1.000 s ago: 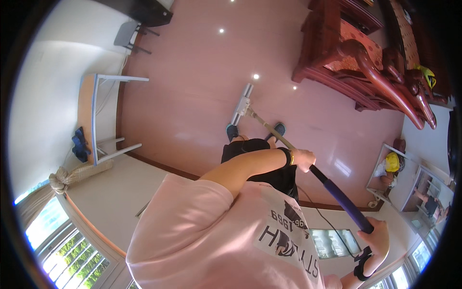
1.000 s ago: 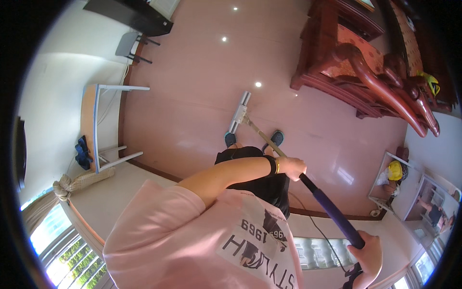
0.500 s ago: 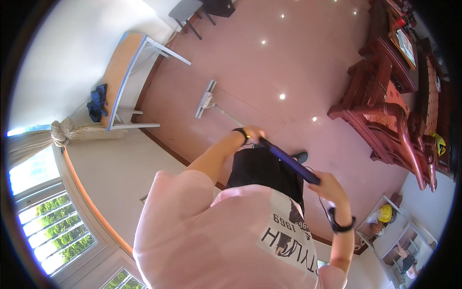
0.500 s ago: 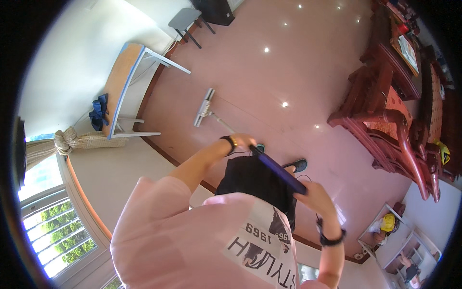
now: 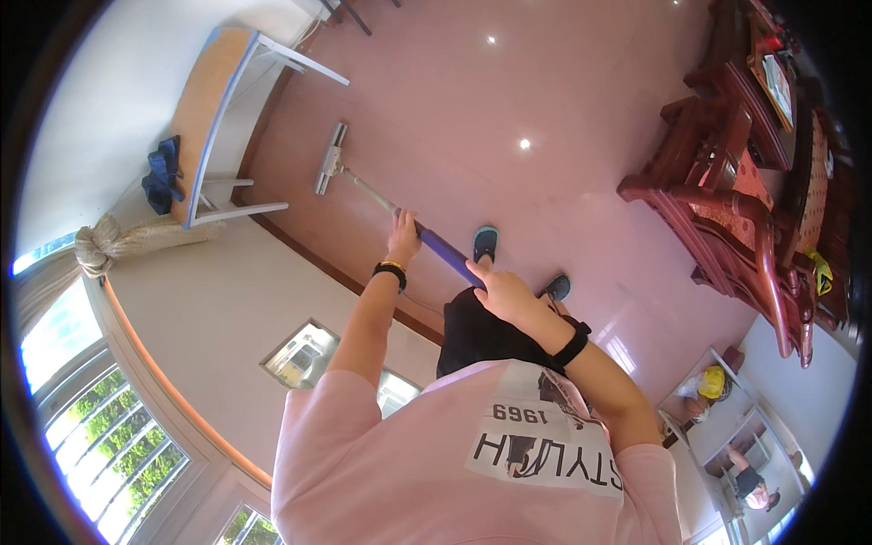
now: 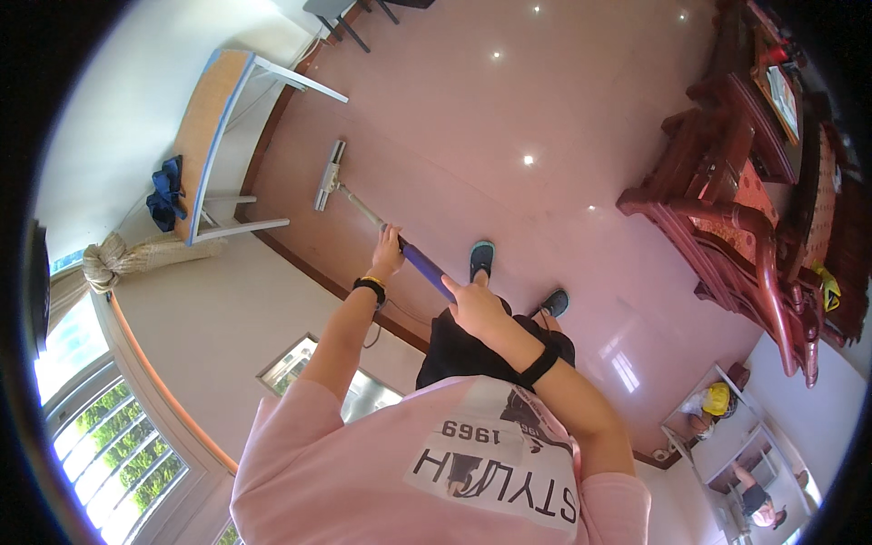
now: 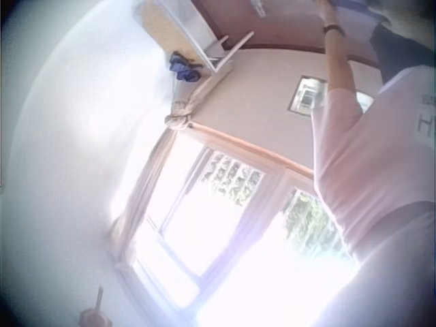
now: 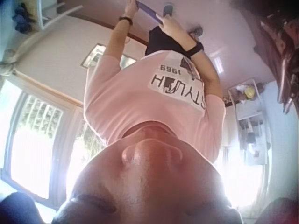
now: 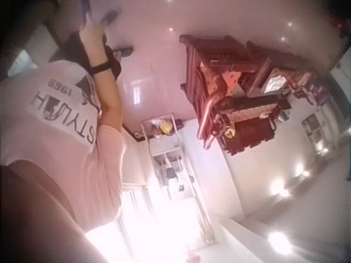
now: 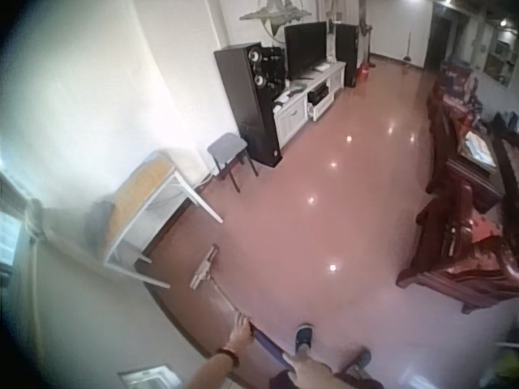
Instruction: The person mops a tiled floor in a living room using a flat mop. They move the mop back and forth across the floor, navigating around furniture including a dining table, chairs, a sofa, and a fan.
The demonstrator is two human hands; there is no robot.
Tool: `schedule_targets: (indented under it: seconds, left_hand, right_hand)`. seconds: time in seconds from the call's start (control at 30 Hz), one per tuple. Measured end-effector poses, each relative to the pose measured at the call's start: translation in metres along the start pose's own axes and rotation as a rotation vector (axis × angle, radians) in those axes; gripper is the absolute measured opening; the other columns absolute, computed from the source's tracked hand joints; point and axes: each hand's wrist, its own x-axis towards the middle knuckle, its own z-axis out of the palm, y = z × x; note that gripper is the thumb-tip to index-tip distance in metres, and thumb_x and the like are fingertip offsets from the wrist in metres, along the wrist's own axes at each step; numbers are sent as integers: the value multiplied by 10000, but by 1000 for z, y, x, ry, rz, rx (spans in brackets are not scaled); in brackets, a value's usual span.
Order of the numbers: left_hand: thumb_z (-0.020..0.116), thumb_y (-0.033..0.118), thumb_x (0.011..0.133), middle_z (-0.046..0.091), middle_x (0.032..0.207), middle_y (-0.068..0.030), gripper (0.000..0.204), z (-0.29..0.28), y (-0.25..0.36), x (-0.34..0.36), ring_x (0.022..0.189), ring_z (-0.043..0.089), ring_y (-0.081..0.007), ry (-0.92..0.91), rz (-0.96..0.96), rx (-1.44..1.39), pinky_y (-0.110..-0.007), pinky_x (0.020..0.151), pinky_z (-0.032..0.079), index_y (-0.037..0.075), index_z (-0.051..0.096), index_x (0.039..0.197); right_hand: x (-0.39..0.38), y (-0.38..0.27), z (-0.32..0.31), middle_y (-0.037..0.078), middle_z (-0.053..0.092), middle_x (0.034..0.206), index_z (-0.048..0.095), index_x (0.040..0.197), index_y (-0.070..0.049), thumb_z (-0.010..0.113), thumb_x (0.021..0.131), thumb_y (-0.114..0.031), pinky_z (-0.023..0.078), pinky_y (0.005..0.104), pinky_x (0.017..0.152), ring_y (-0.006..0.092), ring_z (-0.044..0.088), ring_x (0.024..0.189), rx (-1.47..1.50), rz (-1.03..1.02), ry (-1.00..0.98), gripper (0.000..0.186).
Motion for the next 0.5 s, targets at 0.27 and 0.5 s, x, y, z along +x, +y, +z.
schedule_targets:
  seconds: [0.27, 0.5]
  left_hand:
    - [679, 102, 805, 318, 1450, -129, 646, 23, 60, -12, 1286, 375, -386, -29, -289, -53, -462, 1017, 439, 190, 363, 1361]
    - [708, 94, 759, 454, 1334, -121, 537, 65, 157, -51, 1219, 453, -376, -148, -88, 88, -448, 1017, 419, 154, 506, 1254]
  right_hand:
    - [-38, 33, -12, 271, 529, 1013, 512, 1334, -129, 646, 812, -161, 551, 448, 676, 370, 647, 721, -105, 4, 71, 540]
    - [-151, 128, -47, 212, 648, 803, 440, 1378, -123, 637, 835, -174, 498, 503, 658, 410, 627, 735, -78, -60, 46, 580]
